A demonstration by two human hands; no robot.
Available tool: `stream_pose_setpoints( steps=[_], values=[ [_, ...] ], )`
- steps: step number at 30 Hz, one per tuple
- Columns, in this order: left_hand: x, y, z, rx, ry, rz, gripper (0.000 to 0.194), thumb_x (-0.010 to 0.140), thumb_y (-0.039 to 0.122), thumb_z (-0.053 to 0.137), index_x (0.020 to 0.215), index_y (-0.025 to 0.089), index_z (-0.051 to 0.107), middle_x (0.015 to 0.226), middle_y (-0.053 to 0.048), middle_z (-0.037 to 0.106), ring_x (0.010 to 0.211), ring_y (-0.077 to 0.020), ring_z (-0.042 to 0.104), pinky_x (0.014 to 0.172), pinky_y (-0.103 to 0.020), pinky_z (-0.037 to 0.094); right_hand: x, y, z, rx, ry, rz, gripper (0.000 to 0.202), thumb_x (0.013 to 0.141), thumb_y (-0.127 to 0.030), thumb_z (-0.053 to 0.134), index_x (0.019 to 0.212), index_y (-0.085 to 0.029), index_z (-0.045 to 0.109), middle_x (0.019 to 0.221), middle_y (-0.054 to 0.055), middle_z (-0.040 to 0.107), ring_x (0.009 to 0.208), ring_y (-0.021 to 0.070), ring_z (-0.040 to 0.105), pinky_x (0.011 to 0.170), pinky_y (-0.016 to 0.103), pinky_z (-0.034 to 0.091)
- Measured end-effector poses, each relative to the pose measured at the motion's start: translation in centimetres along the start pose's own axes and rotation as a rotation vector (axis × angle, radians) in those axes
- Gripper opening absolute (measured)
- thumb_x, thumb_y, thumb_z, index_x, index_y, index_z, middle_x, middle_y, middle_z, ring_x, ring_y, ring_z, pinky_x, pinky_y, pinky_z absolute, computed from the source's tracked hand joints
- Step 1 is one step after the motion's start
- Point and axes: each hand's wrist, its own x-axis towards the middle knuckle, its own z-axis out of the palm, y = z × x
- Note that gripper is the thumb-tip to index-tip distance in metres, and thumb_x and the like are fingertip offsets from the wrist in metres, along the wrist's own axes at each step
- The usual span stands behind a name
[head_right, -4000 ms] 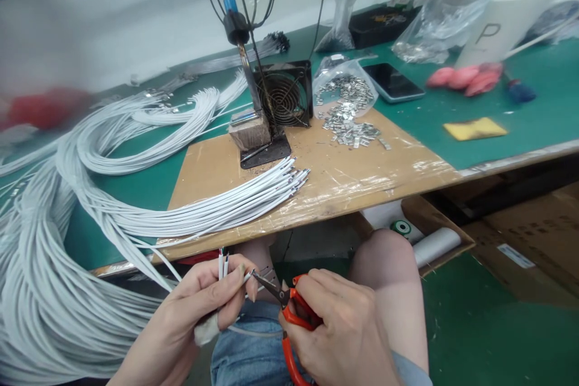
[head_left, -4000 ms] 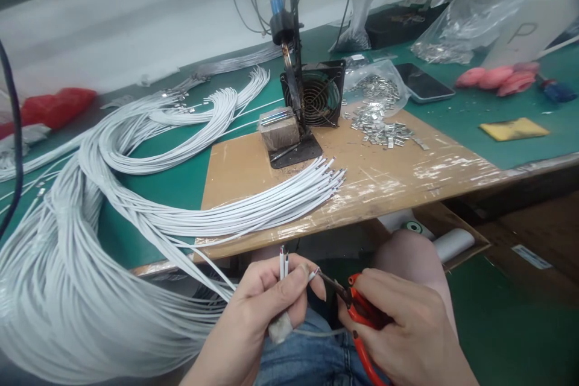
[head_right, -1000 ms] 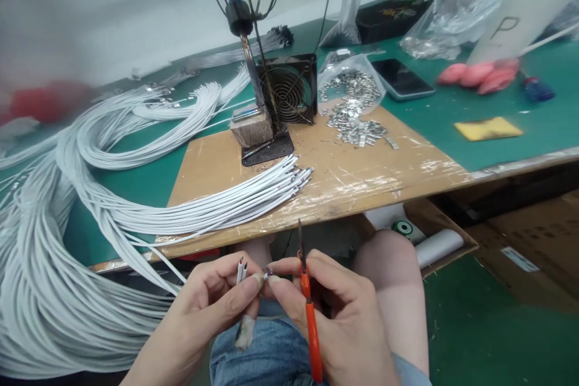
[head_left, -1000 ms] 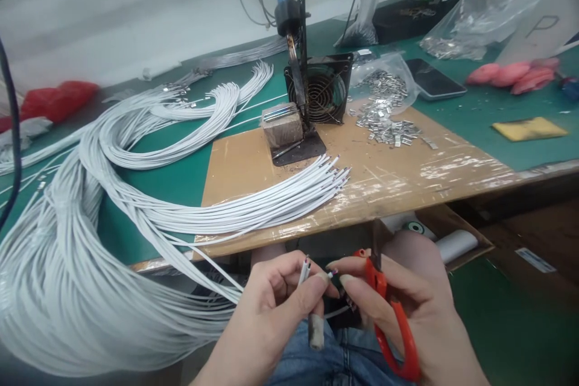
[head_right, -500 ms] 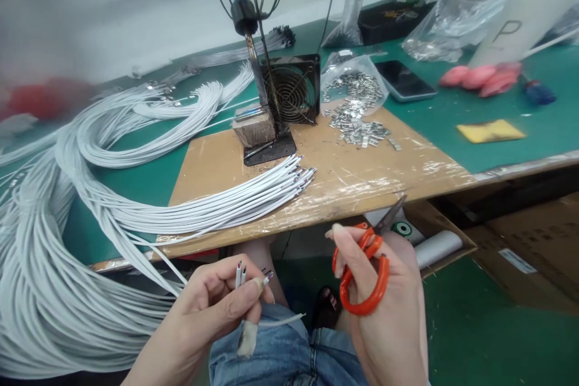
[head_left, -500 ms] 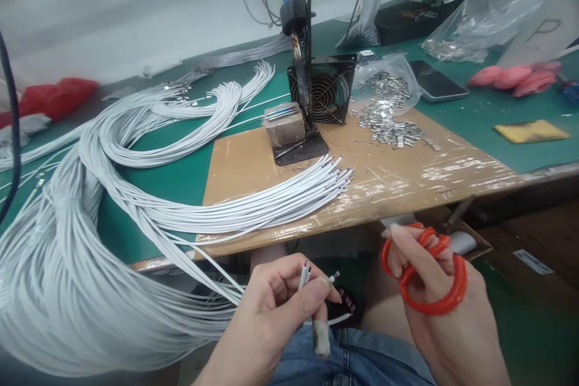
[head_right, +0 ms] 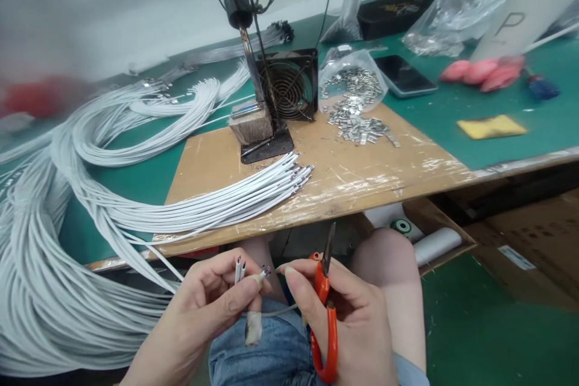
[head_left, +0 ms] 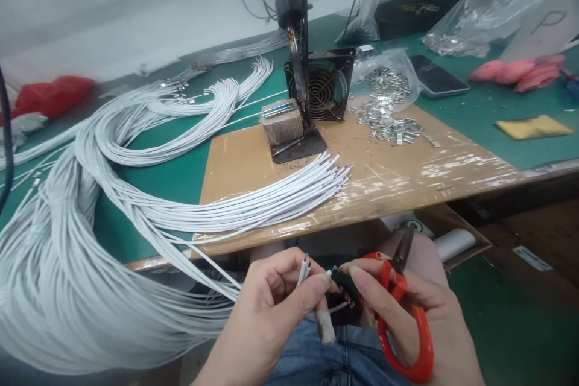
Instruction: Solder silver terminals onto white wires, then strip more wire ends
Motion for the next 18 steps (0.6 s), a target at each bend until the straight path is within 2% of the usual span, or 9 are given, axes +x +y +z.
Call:
stream_pose_setpoints(
  steps=[3,5,9,12,16,18],
  values=[
    [0.0,0.0,0.1,0.015,-0.001,-0.006,0.027,0.092,0.038,0.076,0.081,0.015,0.067,0.065,0.002,0.061,0.057,-0.0095,0.053,0.055,-0.018,0.042,-0.3,-0.7,0.7,0.037,0.038,-0.005,0.006,0.076,-0.036,0.085,0.076,-0.029,0.085,0.068,0.000,0.072,0.059,0.0143,0.066,0.054,0.018,0.053],
    [0.0,0.0,0.1,0.027,0.004,-0.006,0.028,0.091,0.039,0.077,0.080,0.015,0.067,0.065,0.001,0.061,0.058,-0.0100,0.053,0.056,-0.020,0.044,-0.4,-0.9,0.9,0.032,0.005,-0.050,0.003,0.078,-0.033,0.083,0.078,-0.031,0.086,0.068,-0.001,0.072,0.060,0.0132,0.067,0.055,0.016,0.053],
    [0.0,0.0,0.1,0.067,0.012,-0.011,0.027,0.090,0.039,0.078,0.081,0.015,0.069,0.066,0.001,0.062,0.060,-0.0112,0.056,0.061,-0.022,0.047,-0.4,-0.8,0.8,-0.018,-0.060,-0.167,0.011,0.082,-0.027,0.079,0.083,-0.034,0.086,0.071,-0.002,0.074,0.059,0.0117,0.067,0.055,0.013,0.053],
    [-0.2,-0.1,0.1,0.035,0.002,-0.021,0.028,0.089,0.040,0.080,0.081,0.015,0.068,0.066,0.001,0.063,0.060,-0.0112,0.056,0.060,-0.022,0.046,-0.3,-0.9,0.5,-0.048,-0.052,-0.208,0.015,0.084,-0.025,0.076,0.086,-0.036,0.086,0.072,-0.002,0.074,0.060,0.0123,0.068,0.055,0.014,0.054],
    [-0.3,-0.1,0.0,0.017,-0.004,-0.037,0.028,0.089,0.040,0.080,0.081,0.016,0.068,0.065,0.002,0.062,0.056,-0.0099,0.055,0.058,-0.021,0.045,-0.2,-1.1,-0.1,-0.134,-0.176,-0.258,0.022,0.087,-0.019,0.074,0.094,-0.036,0.086,0.076,-0.003,0.075,0.063,0.0125,0.071,0.057,0.012,0.056],
    [-0.3,0.0,0.0,0.022,-0.009,-0.039,0.028,0.090,0.040,0.079,0.081,0.016,0.068,0.065,0.002,0.061,0.056,-0.0093,0.054,0.058,-0.021,0.045,-0.1,-1.1,-0.2,-0.152,-0.169,-0.278,0.022,0.089,-0.020,0.073,0.096,-0.036,0.086,0.075,-0.003,0.074,0.061,0.0113,0.070,0.056,0.011,0.055]
  ],
)
